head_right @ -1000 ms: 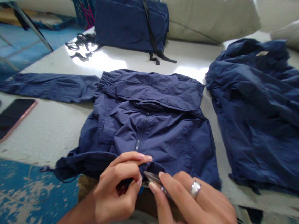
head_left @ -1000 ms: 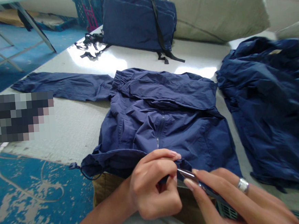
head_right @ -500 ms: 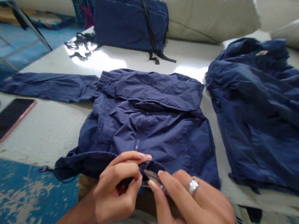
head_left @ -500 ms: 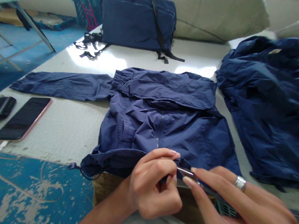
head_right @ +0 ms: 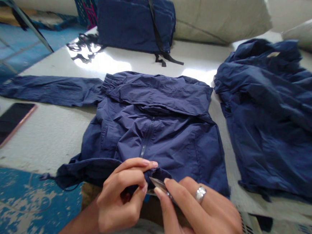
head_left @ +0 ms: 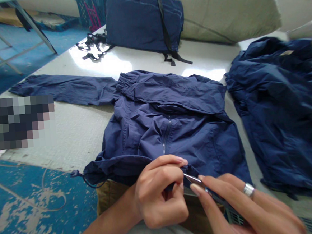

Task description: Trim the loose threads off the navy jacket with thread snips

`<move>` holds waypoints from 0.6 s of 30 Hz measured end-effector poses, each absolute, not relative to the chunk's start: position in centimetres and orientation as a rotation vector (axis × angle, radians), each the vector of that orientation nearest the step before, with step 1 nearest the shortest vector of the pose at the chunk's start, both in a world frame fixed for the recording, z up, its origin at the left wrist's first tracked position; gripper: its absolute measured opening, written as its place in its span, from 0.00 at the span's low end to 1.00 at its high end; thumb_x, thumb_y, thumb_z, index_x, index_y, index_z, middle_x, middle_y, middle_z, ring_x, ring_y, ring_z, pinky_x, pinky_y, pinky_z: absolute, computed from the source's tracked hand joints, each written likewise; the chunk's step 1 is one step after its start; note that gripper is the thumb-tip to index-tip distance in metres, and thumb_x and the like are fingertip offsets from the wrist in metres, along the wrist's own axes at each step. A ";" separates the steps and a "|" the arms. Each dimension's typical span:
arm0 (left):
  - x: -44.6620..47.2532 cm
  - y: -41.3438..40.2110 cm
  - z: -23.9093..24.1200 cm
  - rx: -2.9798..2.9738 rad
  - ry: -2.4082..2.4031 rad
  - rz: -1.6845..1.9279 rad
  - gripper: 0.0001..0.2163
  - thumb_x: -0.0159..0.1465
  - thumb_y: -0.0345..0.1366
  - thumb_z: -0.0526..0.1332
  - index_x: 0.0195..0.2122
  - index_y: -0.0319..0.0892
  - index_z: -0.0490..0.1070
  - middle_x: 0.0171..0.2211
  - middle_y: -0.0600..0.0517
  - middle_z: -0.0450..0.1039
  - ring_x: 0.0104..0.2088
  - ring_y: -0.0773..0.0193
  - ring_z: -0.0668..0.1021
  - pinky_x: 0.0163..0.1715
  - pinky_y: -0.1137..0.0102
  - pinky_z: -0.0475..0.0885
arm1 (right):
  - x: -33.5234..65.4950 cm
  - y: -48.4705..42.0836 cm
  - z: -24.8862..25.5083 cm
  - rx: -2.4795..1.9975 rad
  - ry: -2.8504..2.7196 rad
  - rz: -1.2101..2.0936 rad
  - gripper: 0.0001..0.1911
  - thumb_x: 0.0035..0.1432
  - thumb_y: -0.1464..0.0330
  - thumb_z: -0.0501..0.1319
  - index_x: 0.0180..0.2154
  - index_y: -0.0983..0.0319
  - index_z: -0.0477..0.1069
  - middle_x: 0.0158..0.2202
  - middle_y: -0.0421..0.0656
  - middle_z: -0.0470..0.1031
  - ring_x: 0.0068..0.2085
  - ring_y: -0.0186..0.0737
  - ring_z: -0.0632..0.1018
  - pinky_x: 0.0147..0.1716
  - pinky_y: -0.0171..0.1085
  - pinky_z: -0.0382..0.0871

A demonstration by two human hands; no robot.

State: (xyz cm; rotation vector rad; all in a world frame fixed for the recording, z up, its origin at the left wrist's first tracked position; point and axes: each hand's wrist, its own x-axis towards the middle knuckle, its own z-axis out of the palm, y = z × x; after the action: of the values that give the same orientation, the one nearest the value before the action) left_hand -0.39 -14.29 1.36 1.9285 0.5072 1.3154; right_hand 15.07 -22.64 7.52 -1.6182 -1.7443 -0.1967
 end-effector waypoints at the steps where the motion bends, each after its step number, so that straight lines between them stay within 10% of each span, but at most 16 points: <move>1: -0.3 -14.3 1.4 1.925 0.505 1.323 0.14 0.62 0.15 0.60 0.42 0.41 0.71 0.37 0.50 0.84 0.48 0.58 0.86 0.52 0.67 0.84 | 15.0 -22.7 7.5 -1.612 -1.751 -0.193 0.09 0.60 0.78 0.68 0.40 0.60 0.77 0.25 0.38 0.77 0.24 0.35 0.79 0.24 0.35 0.70; 18: -0.4 -13.5 2.6 1.809 0.506 1.398 0.12 0.60 0.18 0.60 0.37 0.43 0.69 0.30 0.52 0.80 0.42 0.58 0.87 0.49 0.64 0.84 | 15.9 -22.8 5.7 -1.796 -1.410 0.037 0.08 0.61 0.62 0.70 0.42 0.58 0.79 0.36 0.41 0.83 0.32 0.39 0.84 0.33 0.33 0.79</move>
State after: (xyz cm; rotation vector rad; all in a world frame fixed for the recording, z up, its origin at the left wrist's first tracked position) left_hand -0.37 -13.46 2.63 1.8093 0.5060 1.3978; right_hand 15.94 -22.76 5.71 -1.7957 -1.4103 0.0374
